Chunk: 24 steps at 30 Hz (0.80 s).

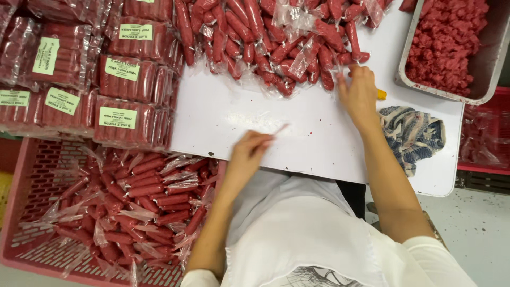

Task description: The person repeatedly picks up individual sausages from a pile on a white table, places them into clear plastic bags, and ties the bags shut. The person then places the tied bags into a pink basket. A tray of ground meat and a cloth are also visible on the table.

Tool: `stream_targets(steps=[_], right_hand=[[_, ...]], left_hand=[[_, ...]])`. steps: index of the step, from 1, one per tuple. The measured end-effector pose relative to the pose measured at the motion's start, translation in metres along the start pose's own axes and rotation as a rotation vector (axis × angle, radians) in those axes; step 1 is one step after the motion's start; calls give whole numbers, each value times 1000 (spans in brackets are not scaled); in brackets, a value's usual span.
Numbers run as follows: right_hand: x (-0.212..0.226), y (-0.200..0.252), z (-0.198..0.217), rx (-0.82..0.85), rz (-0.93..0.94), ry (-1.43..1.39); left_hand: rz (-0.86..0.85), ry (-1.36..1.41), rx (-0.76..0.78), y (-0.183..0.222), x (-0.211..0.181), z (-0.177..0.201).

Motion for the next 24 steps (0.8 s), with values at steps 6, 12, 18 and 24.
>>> stream_targets(steps=[6, 12, 18, 24], right_hand=[[-5, 0, -33, 205, -55, -132], [136, 63, 101, 574, 147, -117], [93, 90, 105, -86, 805, 477], [13, 77, 80, -182, 835, 184]], left_hand=[[370, -1587, -138, 111, 36, 164], [-42, -496, -111, 19, -33, 71], [48, 551, 345, -64, -29, -108], [243, 1047, 452, -46, -33, -194]])
Point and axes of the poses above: each hand's wrist, its own y-axis away from the middle knuckle, its own z-axis out of the back of the hand, x = y × z, the point moved 5 cm from there along -y, towards the middle knuckle, and after that the axes turned 7 degrees about -z, right-handed, at the moved point
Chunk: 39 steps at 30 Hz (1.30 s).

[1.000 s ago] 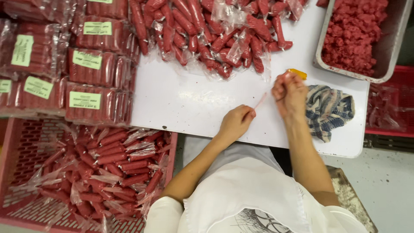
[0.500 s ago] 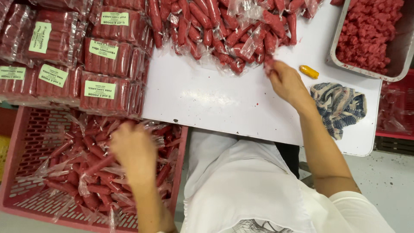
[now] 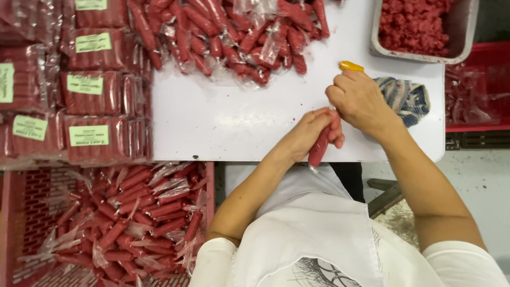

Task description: The person repeatedly picks up individual sausages from a pile on a white table, places them into clear plastic bags, and ties the bags shut. The person then places the tied bags into a pink basket. A tray of ground meat and a cloth are also visible on the table.

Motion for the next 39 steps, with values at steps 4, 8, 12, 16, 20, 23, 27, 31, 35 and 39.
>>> stream_targets(steps=[4, 8, 12, 16, 20, 23, 27, 31, 35, 39], right_hand=[[11, -16, -5, -44, 8, -284], [39, -35, -7, 62, 16, -327], [76, -46, -6, 225, -152, -678], [97, -9, -71, 496, -489, -786], [113, -41, -21, 121, -190, -25], [107, -31, -12, 11, -179, 64], [94, -26, 0, 48, -298, 19], [68, -11, 2, 76, -456, -245], [54, 3, -30, 295, -923, -1101], [57, 1, -40, 183, -826, -1071]], left_hand=[[11, 125, 119, 30, -36, -20], [-343, -1442, 7, 55, -77, 22], [-356, -1233, -8, 87, -117, 36], [-196, 4, -394, 75, -47, 94], [-257, 79, -590, 58, -15, 123], [-391, -199, -626, 51, -30, 100], [-620, -681, -636, 39, -42, 80], [-444, -683, -412, 24, -32, 95], [-282, -803, -175, 22, -45, 83], [-328, -1214, -202, 27, -51, 73]])
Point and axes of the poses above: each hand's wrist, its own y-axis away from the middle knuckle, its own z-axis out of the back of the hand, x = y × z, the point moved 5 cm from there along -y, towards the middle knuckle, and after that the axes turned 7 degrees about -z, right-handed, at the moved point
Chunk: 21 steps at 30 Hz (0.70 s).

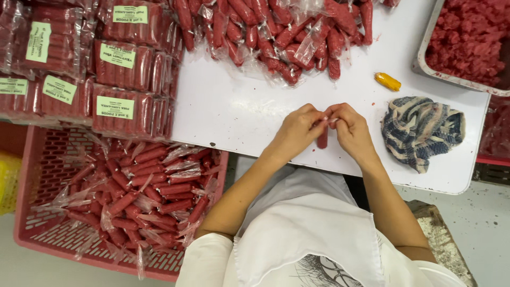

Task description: The person repeatedly picks up individual sausages from a pile on a white table, places them into clear plastic bags, and ties the bags shut. The person then places the tied bags into a pink basket. A tray of ground meat and a cloth are also visible on the table.

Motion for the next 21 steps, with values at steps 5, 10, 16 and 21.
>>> stream_targets(steps=[5, 10, 16, 21], right_hand=[[8, -3, -19, 26, 36, -137], [13, -20, -39, 189, 74, -211], [35, -34, -47, 332, 133, -232], [49, -40, -35, 141, 278, 9]], left_hand=[[-242, -145, -55, 8, -1, 22], [-257, -53, -129, 18, 1, 48], [-212, 41, -387, 26, 5, 56], [-219, 2, -420, 14, -3, 55]])
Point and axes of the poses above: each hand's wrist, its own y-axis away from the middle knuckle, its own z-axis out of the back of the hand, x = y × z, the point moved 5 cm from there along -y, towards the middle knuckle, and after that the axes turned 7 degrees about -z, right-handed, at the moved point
